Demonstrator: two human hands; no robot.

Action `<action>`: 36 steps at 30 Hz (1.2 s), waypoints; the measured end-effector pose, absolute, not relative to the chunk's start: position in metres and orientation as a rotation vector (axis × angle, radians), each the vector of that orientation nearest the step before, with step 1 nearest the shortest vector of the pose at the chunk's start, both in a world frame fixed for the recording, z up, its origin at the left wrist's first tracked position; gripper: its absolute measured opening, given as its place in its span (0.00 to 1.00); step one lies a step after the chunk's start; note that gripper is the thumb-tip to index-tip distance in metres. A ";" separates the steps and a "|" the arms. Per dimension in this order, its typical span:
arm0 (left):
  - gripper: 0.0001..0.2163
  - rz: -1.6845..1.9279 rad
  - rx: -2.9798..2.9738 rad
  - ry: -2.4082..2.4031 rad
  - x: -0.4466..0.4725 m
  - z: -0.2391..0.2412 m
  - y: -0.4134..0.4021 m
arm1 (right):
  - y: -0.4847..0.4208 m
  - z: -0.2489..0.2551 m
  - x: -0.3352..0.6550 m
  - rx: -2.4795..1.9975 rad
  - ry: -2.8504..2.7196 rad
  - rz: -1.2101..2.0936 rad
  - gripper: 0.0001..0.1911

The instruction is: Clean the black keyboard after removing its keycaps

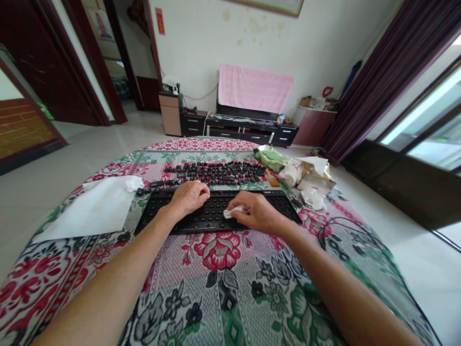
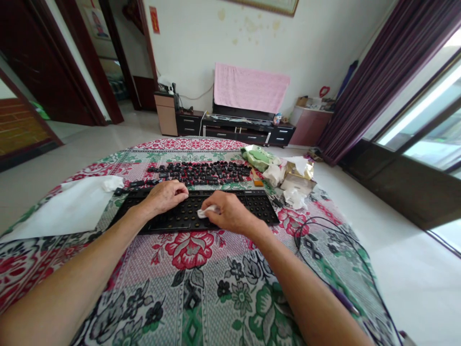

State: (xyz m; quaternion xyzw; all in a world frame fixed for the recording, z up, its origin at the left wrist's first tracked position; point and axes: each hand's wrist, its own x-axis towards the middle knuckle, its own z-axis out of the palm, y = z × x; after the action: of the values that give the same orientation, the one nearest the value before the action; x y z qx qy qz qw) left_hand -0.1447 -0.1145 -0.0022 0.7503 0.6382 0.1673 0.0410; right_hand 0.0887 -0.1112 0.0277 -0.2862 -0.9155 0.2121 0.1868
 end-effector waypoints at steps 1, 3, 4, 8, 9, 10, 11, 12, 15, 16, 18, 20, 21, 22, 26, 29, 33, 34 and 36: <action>0.09 0.542 2.278 1.911 -0.148 -0.002 -0.114 | -0.116 0.020 0.080 -0.728 -2.580 0.592 0.10; 0.09 0.612 2.227 1.837 -0.155 -0.001 -0.114 | -0.124 0.009 0.066 -0.625 -2.600 0.552 0.10; 0.09 0.639 2.202 1.829 -0.158 0.001 -0.114 | -0.127 0.005 0.062 -0.609 -2.626 0.525 0.10; 0.10 0.600 2.171 1.966 -0.178 0.009 -0.117 | -0.133 0.003 0.060 -0.610 -2.715 0.440 0.11; 0.10 0.560 2.165 2.019 -0.184 0.012 -0.118 | -0.134 0.005 0.061 -0.613 -2.728 0.431 0.11; 0.09 0.516 2.154 2.074 -0.190 0.014 -0.120 | -0.134 0.006 0.062 -0.614 -2.739 0.426 0.11; 0.09 0.470 2.133 2.126 -0.197 0.017 -0.121 | -0.134 0.008 0.063 -0.611 -2.750 0.421 0.12; 0.09 0.417 2.109 2.173 -0.203 0.019 -0.123 | -0.135 0.010 0.063 -0.609 -2.762 0.414 0.12; 0.09 0.321 2.019 2.210 -0.216 0.021 -0.127 | -0.136 0.013 0.061 -0.604 -2.801 0.376 0.12; 0.09 0.313 1.989 2.200 -0.219 0.021 -0.128 | -0.137 0.014 0.060 -0.609 -2.811 0.360 0.12; 0.10 0.321 1.938 2.172 -0.222 0.020 -0.129 | -0.138 0.016 0.060 -0.619 -2.831 0.339 0.12; 0.11 0.337 1.899 2.161 -0.223 0.018 -0.128 | -0.137 0.019 0.061 -0.628 -2.851 0.329 0.12; 0.11 0.345 1.883 2.159 -0.223 0.017 -0.128 | -0.136 0.020 0.064 -0.638 -2.859 0.326 0.12; 0.12 0.352 1.872 2.156 -0.223 0.017 -0.128 | -0.134 0.021 0.067 -0.654 -2.866 0.324 0.12; 0.12 0.364 1.859 2.148 -0.222 0.017 -0.128 | -0.124 0.026 0.085 -0.745 -2.847 0.352 0.12; 0.12 0.353 1.845 2.148 -0.222 0.018 -0.128 | -0.121 0.030 0.089 -0.759 -2.729 0.382 0.12; 0.12 0.341 1.835 2.142 -0.222 0.018 -0.128 | -0.127 0.032 0.065 -0.652 -2.609 0.443 0.12; 0.12 0.341 1.834 2.140 -0.223 0.017 -0.127 | -0.130 0.031 0.056 -0.611 -2.621 0.456 0.12; 0.12 0.338 1.823 2.142 -0.223 0.017 -0.127 | -0.135 0.028 0.036 -0.535 -2.654 0.467 0.12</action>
State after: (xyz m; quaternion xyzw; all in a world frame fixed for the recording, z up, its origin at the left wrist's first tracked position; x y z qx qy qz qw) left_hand -0.2229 -0.1269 0.0167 0.6359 0.7470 0.1179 0.1539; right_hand 0.0355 -0.1355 0.0275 -0.1909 -0.9473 0.1667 0.1960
